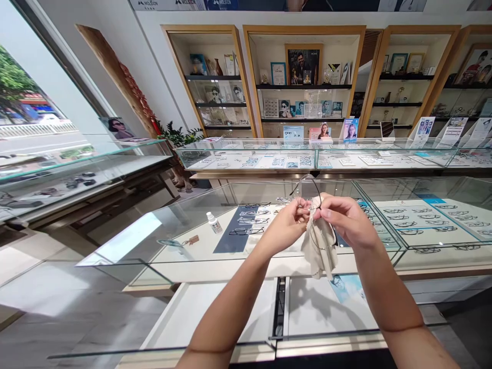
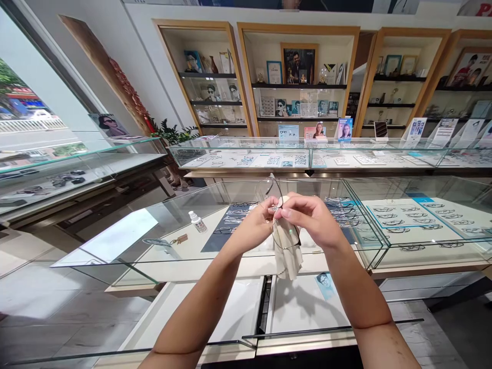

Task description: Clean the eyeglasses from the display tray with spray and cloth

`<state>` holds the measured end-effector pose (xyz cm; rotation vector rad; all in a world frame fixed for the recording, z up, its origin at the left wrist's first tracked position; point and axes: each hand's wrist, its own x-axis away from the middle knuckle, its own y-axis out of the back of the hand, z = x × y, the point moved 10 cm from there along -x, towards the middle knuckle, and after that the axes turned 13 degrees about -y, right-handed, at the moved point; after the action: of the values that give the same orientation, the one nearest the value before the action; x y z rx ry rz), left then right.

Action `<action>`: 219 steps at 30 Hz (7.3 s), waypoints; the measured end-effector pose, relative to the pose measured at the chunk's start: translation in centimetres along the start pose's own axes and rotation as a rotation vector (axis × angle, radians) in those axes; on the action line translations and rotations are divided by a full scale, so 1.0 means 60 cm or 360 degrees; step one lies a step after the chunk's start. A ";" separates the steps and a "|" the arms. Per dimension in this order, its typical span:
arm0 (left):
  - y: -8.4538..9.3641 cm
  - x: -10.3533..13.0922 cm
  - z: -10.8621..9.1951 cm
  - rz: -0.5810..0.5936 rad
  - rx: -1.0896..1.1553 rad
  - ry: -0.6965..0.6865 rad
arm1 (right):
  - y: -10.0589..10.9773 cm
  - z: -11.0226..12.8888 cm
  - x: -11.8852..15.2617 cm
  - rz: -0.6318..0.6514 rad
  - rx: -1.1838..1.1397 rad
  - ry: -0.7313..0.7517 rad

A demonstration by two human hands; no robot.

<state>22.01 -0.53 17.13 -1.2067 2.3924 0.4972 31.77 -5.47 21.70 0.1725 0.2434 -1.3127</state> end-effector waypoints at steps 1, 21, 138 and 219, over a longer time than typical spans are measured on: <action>-0.002 0.001 -0.003 0.0059 -0.0055 -0.0015 | -0.002 0.002 0.002 0.0025 -0.0008 0.0004; 0.051 0.038 -0.160 -0.0054 -0.1153 -0.1013 | -0.005 -0.010 0.009 0.0224 0.0381 -0.0186; 0.124 0.078 -0.184 -0.0964 -0.1198 -0.1019 | 0.061 0.078 0.064 -0.1024 0.1193 0.0520; 0.116 0.063 -0.174 -0.0770 -0.1106 -0.0896 | 0.060 0.079 0.089 -0.1208 0.1067 0.0563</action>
<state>12.17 -4.21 24.94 -1.5802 1.4135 1.3490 36.87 -10.78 24.74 0.9577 0.1598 -2.0865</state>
